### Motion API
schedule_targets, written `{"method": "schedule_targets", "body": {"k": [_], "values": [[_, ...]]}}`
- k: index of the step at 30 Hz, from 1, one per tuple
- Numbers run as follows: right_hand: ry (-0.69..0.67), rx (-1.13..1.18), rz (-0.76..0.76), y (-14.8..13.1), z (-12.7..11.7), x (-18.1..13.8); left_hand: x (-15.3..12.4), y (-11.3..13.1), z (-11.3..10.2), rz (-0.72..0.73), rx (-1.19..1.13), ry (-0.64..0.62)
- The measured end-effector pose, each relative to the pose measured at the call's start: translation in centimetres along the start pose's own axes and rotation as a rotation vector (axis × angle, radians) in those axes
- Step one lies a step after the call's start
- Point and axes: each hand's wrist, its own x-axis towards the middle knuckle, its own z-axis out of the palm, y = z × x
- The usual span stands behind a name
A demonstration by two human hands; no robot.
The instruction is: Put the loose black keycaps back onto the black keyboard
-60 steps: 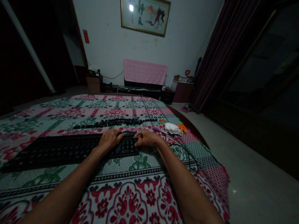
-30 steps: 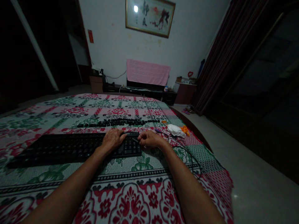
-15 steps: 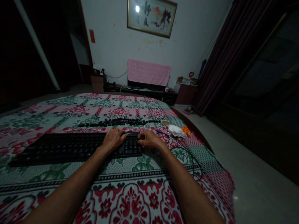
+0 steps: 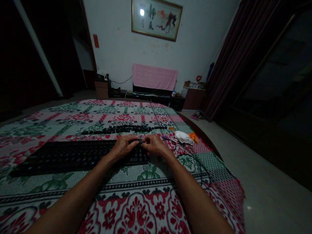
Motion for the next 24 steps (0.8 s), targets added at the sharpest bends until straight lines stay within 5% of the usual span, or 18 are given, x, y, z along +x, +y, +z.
{"method": "schedule_targets", "body": {"k": [12,19,24], "values": [[0.141,0.025,-0.003,-2.2,1.6,0.0,0.5,0.5,-0.6,-0.347,-0.698,0.055],[0.051,0.227,-0.099,-2.4,1.4,-0.4,0.4,0.5,-1.0,-0.539,-0.881,0.029],[-0.072,0.326,-0.162,-2.2,0.7,-0.5,0.3,0.5,-1.3,-0.489,-0.910,-0.073]]}}
